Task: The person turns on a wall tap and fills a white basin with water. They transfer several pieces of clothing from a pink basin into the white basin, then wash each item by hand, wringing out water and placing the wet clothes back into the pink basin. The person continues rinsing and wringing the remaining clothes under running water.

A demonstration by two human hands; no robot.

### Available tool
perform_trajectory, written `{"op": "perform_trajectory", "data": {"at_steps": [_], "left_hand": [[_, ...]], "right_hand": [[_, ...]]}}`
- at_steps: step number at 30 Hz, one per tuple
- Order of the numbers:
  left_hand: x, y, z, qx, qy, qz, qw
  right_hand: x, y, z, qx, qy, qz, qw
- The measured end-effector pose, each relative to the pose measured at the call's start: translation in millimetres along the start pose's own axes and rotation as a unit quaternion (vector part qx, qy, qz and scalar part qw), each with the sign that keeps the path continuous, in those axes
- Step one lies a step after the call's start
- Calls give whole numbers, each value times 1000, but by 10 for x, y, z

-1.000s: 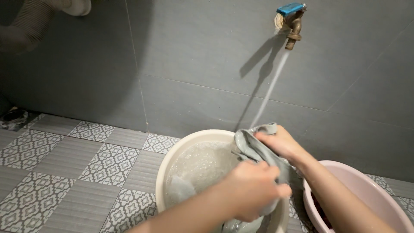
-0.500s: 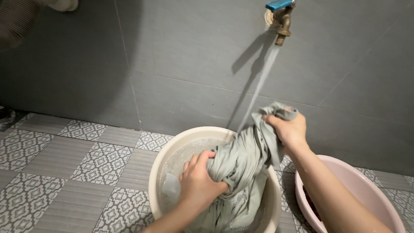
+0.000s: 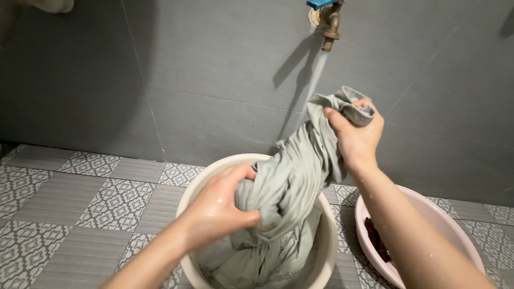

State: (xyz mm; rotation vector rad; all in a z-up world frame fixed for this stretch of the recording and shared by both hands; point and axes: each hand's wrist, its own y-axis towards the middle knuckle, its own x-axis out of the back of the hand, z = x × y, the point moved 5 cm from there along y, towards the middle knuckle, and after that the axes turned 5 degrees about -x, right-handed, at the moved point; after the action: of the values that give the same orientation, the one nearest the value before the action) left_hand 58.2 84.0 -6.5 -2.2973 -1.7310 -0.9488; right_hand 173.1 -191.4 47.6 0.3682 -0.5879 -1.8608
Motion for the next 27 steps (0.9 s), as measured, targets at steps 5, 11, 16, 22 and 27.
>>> {"op": "perform_trajectory", "data": {"at_steps": [5,11,16,22,27], "left_hand": [[-19,-137,88,7,-348,173,921],[-875,-179,754,356,-483,-27,799],[-1528,-125,852,457,-561,-48,689],[-1767,-265,378,290,-822,243,426],[-1430,-2,540,241,-795,68,552]], "right_hand": [[98,-4,-69,-19,-24,-33,999],[19,-117,148,107,-73,-35,991],[-133,-194,457,242,-131,-44,960],[-129,-275,810,333,-127,-27,934],[165,-379,892,277,-65,8,959]]}}
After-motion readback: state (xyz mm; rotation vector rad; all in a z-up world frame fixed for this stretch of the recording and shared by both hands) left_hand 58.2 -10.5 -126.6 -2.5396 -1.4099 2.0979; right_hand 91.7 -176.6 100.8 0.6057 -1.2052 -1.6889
